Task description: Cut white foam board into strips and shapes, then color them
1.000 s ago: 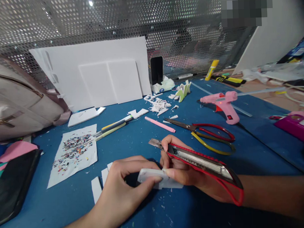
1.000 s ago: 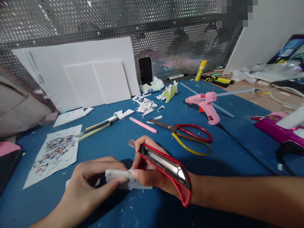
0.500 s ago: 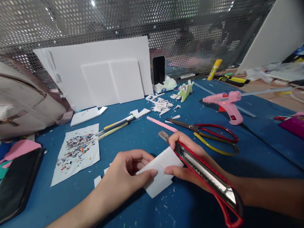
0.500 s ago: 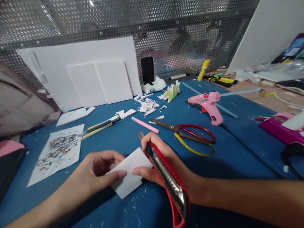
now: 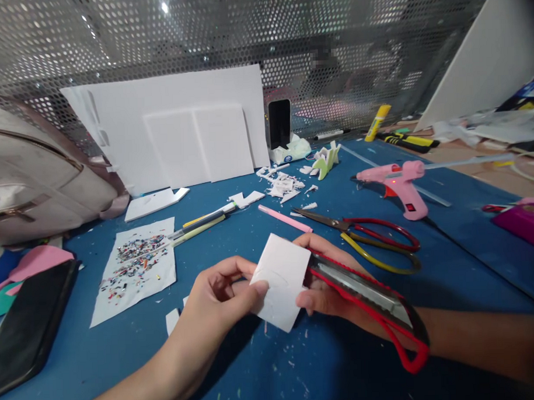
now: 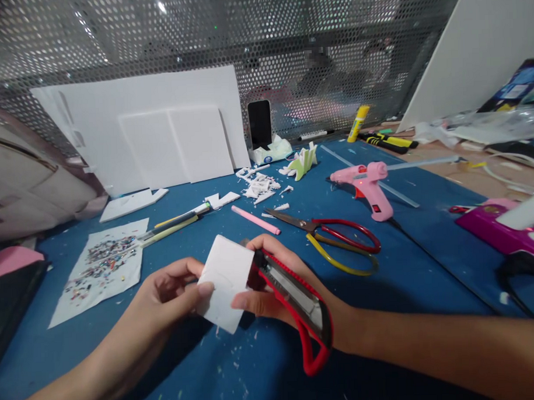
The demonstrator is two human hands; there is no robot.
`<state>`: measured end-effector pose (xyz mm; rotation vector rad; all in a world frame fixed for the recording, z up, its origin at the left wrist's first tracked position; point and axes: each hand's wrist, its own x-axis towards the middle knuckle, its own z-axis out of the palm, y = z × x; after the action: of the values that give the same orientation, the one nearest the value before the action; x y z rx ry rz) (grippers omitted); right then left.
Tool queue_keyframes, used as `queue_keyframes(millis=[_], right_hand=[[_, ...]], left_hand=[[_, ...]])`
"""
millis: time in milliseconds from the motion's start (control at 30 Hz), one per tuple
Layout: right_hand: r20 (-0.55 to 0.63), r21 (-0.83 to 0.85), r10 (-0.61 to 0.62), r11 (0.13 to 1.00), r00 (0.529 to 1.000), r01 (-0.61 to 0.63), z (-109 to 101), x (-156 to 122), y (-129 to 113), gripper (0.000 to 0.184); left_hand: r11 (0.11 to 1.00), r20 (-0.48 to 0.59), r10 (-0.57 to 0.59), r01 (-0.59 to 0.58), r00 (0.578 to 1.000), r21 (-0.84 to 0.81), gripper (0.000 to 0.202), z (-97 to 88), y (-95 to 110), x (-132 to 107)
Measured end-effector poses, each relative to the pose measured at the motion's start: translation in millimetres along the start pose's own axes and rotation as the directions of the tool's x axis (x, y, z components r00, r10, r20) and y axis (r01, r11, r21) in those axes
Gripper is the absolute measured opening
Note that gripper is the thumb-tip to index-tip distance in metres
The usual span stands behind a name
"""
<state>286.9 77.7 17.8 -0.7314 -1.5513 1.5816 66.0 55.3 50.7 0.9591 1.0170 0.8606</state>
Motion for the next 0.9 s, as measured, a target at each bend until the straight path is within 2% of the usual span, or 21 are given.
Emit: queue_keyframes(millis=[67, 167, 400, 667, 900], right_hand=[[0.026, -0.027, 0.010, 1.000, 1.000, -0.010, 2, 0, -5, 0.041], [0.009, -0.117, 0.005, 0.993, 1.000, -0.003, 3, 0, -11, 0.038], [-0.002, -0.262, -0.045, 0.964, 0.999, 0.043, -1, -1, -8, 0.027], [0.001, -0.233, -0.089, 0.969, 0.996, 0.087, -1, 1, -7, 0.033], [0.018, -0.175, -0.116, 0.978, 0.993, 0.117, 1, 4, -9, 0.035]], left_hand=[[0.999, -0.009, 0.008, -0.008, 1.000, -0.036, 0.028, 3.2, -2, -3], [0.999, 0.031, -0.013, 0.014, 0.999, -0.038, 0.027, 4.7, -3, -3], [0.990, 0.081, -0.031, 0.019, 0.996, 0.141, 0.026, -2.7, 4, 4], [0.992, 0.076, -0.071, 0.062, 0.995, 0.114, 0.026, -3.5, 9, 3], [0.995, 0.081, -0.045, 0.037, 0.996, 0.096, 0.021, -3.5, 10, 2]])
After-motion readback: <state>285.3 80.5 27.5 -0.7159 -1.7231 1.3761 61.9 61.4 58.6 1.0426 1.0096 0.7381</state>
